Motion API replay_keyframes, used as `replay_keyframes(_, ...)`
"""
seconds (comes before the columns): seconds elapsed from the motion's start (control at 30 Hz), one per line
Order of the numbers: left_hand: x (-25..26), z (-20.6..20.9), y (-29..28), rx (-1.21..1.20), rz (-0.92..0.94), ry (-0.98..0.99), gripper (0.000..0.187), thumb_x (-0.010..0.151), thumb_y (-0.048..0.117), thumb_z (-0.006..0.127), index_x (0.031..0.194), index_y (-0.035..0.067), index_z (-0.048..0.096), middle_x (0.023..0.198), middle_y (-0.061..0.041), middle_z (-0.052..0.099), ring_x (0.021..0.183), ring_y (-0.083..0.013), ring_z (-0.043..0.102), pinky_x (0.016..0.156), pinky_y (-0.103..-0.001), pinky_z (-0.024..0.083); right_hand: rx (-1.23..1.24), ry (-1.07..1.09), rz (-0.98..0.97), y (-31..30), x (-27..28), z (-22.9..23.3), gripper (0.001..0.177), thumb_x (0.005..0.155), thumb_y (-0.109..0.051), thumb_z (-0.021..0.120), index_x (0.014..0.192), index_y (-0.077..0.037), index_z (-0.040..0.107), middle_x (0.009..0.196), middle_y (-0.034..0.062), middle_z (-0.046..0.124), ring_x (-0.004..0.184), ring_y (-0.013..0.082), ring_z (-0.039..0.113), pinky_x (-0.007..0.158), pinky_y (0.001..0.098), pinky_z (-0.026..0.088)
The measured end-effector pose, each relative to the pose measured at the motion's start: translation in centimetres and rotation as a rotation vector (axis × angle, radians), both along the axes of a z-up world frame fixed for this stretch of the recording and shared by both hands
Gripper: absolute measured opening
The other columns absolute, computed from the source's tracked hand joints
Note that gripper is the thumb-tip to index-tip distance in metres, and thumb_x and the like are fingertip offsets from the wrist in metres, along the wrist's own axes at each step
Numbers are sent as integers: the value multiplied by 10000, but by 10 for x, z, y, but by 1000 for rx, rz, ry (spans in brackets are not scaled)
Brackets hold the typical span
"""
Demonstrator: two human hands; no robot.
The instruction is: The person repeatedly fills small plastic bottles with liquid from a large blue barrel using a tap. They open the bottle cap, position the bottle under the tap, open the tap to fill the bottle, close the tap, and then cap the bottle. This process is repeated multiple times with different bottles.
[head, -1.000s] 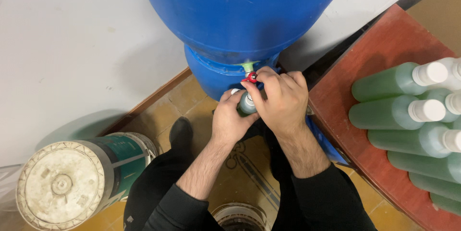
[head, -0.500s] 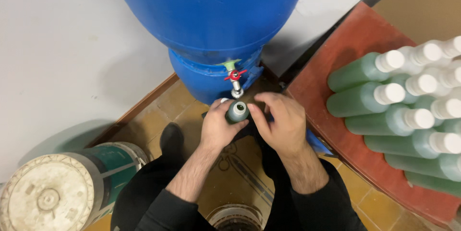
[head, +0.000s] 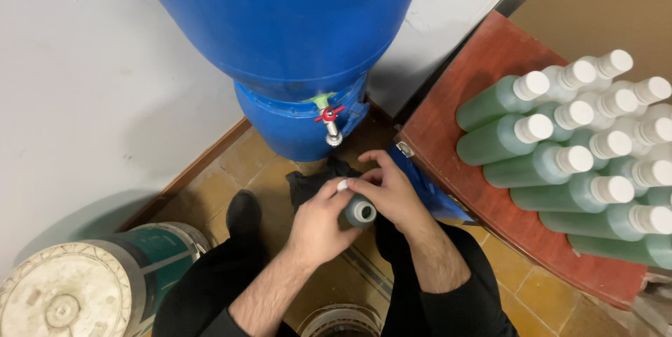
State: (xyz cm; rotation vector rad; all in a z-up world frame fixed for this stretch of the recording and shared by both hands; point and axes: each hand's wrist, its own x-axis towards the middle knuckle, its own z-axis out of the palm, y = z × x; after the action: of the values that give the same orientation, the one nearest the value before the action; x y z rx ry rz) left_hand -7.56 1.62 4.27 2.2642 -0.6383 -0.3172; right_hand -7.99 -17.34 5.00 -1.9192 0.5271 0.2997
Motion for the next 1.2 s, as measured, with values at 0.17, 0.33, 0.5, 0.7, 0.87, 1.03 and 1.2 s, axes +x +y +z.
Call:
replay_keyframes(0.17, -4, -16, 2, 39, -62, -49, 654, 736, 312, 976, 1351, 182, 796, 1520, -23, 689, 1211, -384, 800, 970, -537, 692, -17, 37, 95, 2, 6, 3, 546, 887, -342, 878, 1371, -137, 729, 967, 131, 898, 1013, 337, 821, 931, 441, 599)
replay_keyframes(0.33, -5, -5, 4, 20, -79, -36, 672, 757, 276, 983, 1383, 129, 786, 1587, -92, 646, 1243, -439, 778, 1000, -570, 679, -68, 0, 77, 2, 10, -1, 540, 838, -333, 922, 1328, -179, 755, 907, 119, 894, 952, 322, 826, 884, 434, 609)
replay_keyframes(0.5, -5, 9, 7, -53, -57, 9, 707, 774, 217, 971, 1444, 135, 762, 1744, -184, 502, 1291, -543, 722, 1063, -666, 643, -14, -145, -40, -6, 8, -11, 519, 843, -260, 964, 1306, -170, 746, 934, 136, 897, 897, 282, 838, 828, 440, 652)
replay_keyframes(0.7, 5, 4, 8, -137, 34, -55, 683, 721, 354, 1004, 1353, 181, 815, 1587, -87, 697, 1287, -450, 765, 1005, -580, 664, 621, -591, -44, -20, -3, -9, 559, 889, 11, 906, 1357, 24, 602, 1164, 255, 845, 1110, 306, 818, 934, 440, 707)
replay_keyframes(0.87, 18, -3, 10, -226, 121, -75, 739, 658, 376, 1047, 1336, 193, 817, 1216, -64, 852, 1171, -388, 803, 994, -543, 653, 700, -795, 222, -17, -3, -10, 528, 925, 59, 844, 1372, 97, 564, 1256, 352, 821, 1342, 445, 717, 1167, 603, 540)
replay_keyframes(1.03, 21, -1, 7, -249, 179, -108, 712, 665, 400, 1036, 1320, 224, 819, 1201, -24, 844, 1161, -339, 806, 970, -495, 659, 688, -790, 244, -12, 0, -2, 480, 953, 78, 803, 1375, 82, 572, 1283, 339, 816, 1385, 443, 687, 1187, 601, 514)
replay_keyframes(1.2, 23, -3, 6, -210, 202, -128, 711, 683, 410, 1032, 1333, 218, 814, 1192, -29, 839, 1151, -336, 808, 970, -487, 656, 628, -825, 216, -9, 1, -5, 480, 940, 57, 836, 1353, 82, 594, 1296, 332, 816, 1351, 424, 717, 1179, 565, 533)
